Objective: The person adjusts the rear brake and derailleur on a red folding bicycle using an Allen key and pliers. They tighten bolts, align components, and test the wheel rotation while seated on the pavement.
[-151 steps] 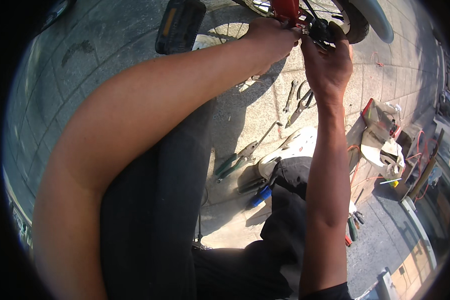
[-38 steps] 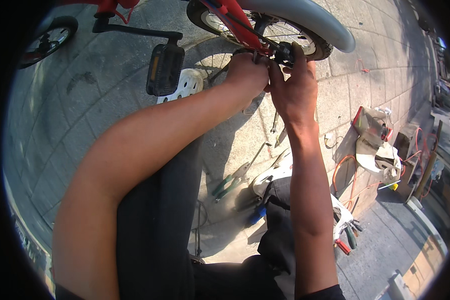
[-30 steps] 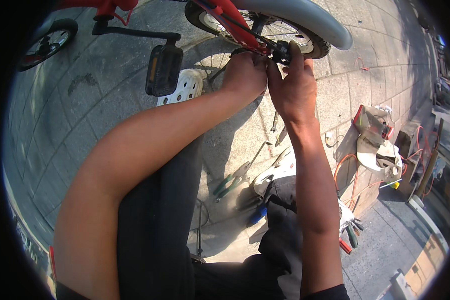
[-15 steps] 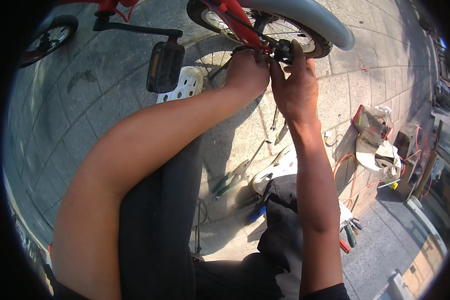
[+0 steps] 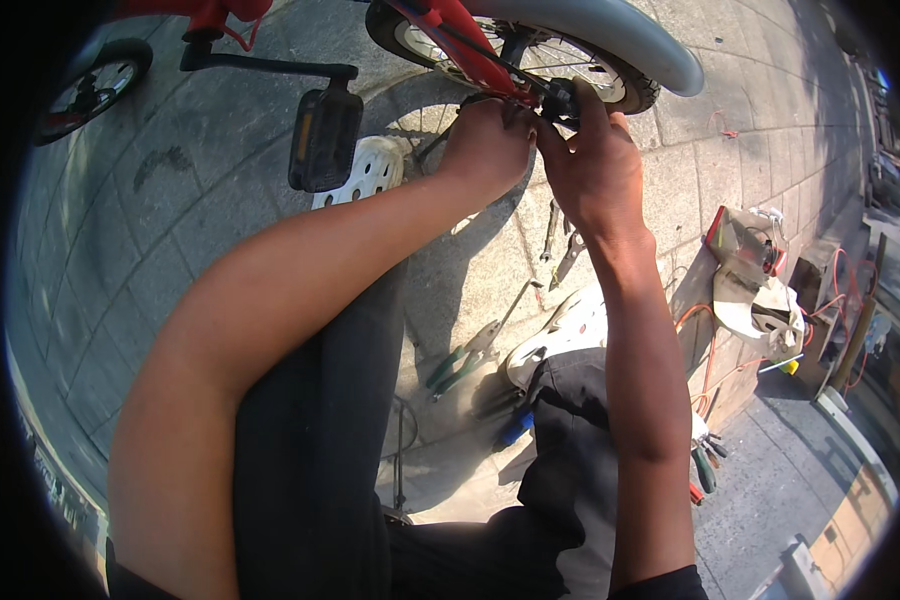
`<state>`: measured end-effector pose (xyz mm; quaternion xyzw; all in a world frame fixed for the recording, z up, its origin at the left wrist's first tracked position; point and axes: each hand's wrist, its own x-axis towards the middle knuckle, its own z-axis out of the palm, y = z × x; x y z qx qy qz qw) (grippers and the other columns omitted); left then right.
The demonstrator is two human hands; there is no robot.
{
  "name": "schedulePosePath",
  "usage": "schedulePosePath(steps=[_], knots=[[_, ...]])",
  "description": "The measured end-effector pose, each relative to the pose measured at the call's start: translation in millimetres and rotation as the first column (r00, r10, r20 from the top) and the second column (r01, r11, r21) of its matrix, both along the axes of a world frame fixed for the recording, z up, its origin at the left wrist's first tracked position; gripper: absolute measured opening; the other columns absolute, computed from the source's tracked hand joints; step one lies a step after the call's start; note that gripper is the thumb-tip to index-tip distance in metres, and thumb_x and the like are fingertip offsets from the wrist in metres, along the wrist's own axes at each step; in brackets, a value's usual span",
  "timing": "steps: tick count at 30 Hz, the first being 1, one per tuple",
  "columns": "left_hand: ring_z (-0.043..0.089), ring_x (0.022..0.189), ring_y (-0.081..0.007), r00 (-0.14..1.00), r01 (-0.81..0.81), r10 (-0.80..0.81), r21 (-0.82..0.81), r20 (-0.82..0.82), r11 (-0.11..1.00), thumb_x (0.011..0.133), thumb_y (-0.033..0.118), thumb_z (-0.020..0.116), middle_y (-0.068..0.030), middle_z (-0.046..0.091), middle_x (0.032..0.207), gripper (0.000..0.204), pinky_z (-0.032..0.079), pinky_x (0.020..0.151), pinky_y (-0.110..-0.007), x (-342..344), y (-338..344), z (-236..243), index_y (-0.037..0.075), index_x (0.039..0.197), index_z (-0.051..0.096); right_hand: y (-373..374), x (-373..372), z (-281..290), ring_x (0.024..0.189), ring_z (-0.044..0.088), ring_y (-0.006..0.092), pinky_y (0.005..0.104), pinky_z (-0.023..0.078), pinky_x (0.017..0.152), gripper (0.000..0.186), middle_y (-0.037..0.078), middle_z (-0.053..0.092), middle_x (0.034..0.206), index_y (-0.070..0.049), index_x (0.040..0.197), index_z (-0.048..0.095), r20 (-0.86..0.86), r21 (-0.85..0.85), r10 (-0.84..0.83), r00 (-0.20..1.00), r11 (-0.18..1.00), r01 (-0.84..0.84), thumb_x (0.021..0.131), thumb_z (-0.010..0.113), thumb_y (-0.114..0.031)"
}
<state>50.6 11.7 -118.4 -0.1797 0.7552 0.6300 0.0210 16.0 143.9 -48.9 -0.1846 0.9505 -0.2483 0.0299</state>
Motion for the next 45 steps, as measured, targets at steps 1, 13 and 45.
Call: schedulePosePath(steps=[1, 13, 45], knots=[[0.068, 0.068, -0.0278, 1.000, -0.009, 0.009, -0.004, 0.001, 1.000, 0.107, 0.023, 0.061, -0.0152, 0.069, 0.078, 0.027, 0.052, 0.064, -0.042, -1.6, 0.0, -6.1, -0.002, 0.102, 0.071, 1.2, -3.0, -0.6, 0.094, 0.074, 0.0450, 0.0491, 0.060, 0.080, 0.058, 0.026, 0.072, 0.106, -0.001, 0.142, 0.061, -0.006, -0.021, 0.015, 1.000, 1.000, -0.015, 0.093, 0.082, -0.024], [0.075, 0.077, -0.0352, 0.996, 0.028, -0.031, 0.034, 0.089, 0.999, 0.104, 0.019, 0.062, -0.0204, 0.074, 0.081, 0.025, 0.057, 0.072, -0.045, -1.7, -2.2, 15.5, -0.003, 0.102, 0.073, 9.2, -2.0, -5.6, 0.089, 0.074, 0.0384, 0.0468, 0.060, 0.078, 0.057, 0.023, 0.071, 0.106, -0.002, 0.143, 0.063, -0.041, -0.093, 0.030, 0.999, 0.995, -0.033, 0.092, 0.082, -0.019], [0.053, 0.053, -0.0082, 0.968, -0.040, -0.057, 0.374, 0.244, 0.926, 0.103, 0.028, 0.075, -0.0064, 0.076, 0.088, 0.028, 0.040, 0.044, -0.028, -6.6, -8.9, 24.0, 0.004, 0.119, 0.075, 107.9, 126.3, 70.5, 0.101, 0.072, 0.0299, 0.0421, 0.060, 0.088, 0.053, 0.018, 0.063, 0.131, -0.005, 0.147, 0.057, 0.413, -0.004, 0.062, 0.908, 0.998, -0.067, 0.098, 0.076, -0.011]])
